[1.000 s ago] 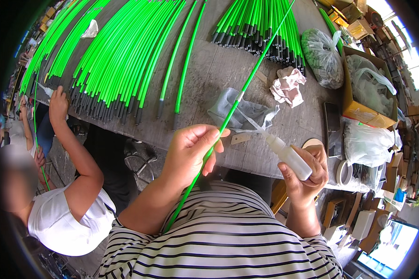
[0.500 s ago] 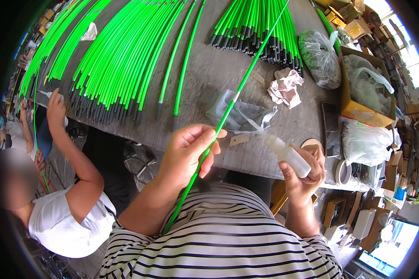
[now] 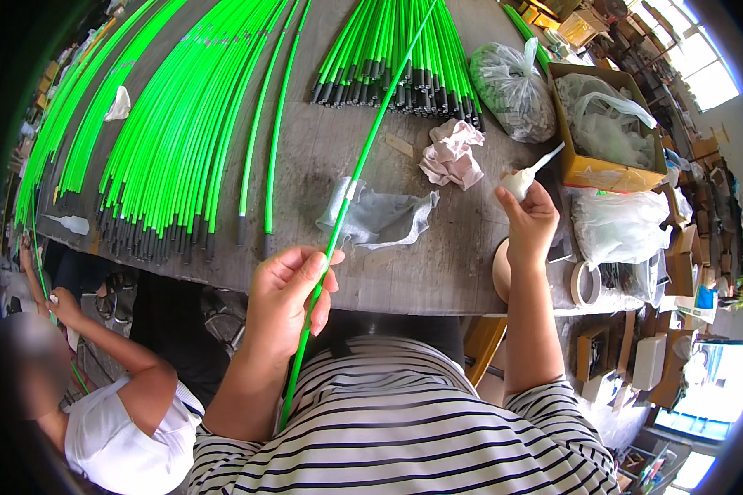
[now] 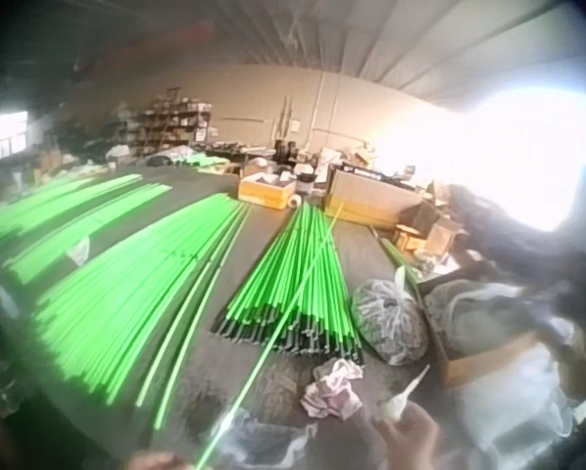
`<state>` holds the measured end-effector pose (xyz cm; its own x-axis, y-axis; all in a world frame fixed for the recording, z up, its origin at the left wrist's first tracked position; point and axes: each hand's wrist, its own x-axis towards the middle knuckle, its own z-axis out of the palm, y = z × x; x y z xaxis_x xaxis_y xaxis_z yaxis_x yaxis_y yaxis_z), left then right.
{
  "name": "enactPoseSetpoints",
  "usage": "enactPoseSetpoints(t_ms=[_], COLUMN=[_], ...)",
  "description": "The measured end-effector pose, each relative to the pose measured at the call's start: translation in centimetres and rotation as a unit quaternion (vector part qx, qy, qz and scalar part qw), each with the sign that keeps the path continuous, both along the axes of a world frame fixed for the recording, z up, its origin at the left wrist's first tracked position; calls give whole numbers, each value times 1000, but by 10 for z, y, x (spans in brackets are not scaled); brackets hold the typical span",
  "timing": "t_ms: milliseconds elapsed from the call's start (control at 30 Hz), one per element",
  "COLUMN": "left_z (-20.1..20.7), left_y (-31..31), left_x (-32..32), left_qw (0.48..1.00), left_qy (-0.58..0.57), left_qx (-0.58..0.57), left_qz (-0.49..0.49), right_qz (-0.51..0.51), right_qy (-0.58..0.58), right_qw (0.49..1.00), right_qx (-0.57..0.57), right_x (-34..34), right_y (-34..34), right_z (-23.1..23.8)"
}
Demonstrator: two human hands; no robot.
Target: The person applies adhesive from a small bottle onto specific points on green rods and then wipes the area with a cloth, handling the rods one at a time at a large workbench.
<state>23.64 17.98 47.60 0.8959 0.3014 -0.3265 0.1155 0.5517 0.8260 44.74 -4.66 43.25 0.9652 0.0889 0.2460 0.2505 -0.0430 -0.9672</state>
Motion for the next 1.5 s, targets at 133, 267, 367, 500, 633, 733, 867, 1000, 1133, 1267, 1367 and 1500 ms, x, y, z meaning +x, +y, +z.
enactPoseSetpoints(t_ms=[133,267,367,500,633,733,867,1000,1133,1267,1367,1500], left_z=[5,9,7,2,9,19,18,19,20,19,20,20], left_y=[-2,-5,-7,-6,-10,-16,-19,-19,-18,-18,-17,-16], left_x=[0,2,1,-1,-4,-3,-7,-10,-12,-13,-14,-15], left_qw=[1000,1000,1000,999,993,989,989,986,986,986,984,987], left_qy=[8,9,3,-12,-21,-17,-17,-20,-26,-26,-19,-13], left_qx=[3,1,16,-18,-51,-106,-80,-92,-88,-88,-80,-58], left_qz=[-1,9,7,-40,-103,-103,-123,-136,-140,-140,-155,-153], right_qz=[21,22,-109,-103,78,173,257,300,304,330,312,295], right_qy=[8,-13,-190,-217,-148,17,214,302,327,331,342,351], right_qw=[1000,992,965,969,980,984,937,888,870,853,858,863], right_qx=[1,-120,-146,-62,-106,-45,100,173,211,232,222,212], right_x=[5,5,-13,-60,-78,-78,-83,-84,-89,-88,-90,-92], right_y=[5,5,7,10,44,55,67,71,75,74,75,77], right_z=[-16,-12,7,43,56,56,58,57,63,64,66,66])
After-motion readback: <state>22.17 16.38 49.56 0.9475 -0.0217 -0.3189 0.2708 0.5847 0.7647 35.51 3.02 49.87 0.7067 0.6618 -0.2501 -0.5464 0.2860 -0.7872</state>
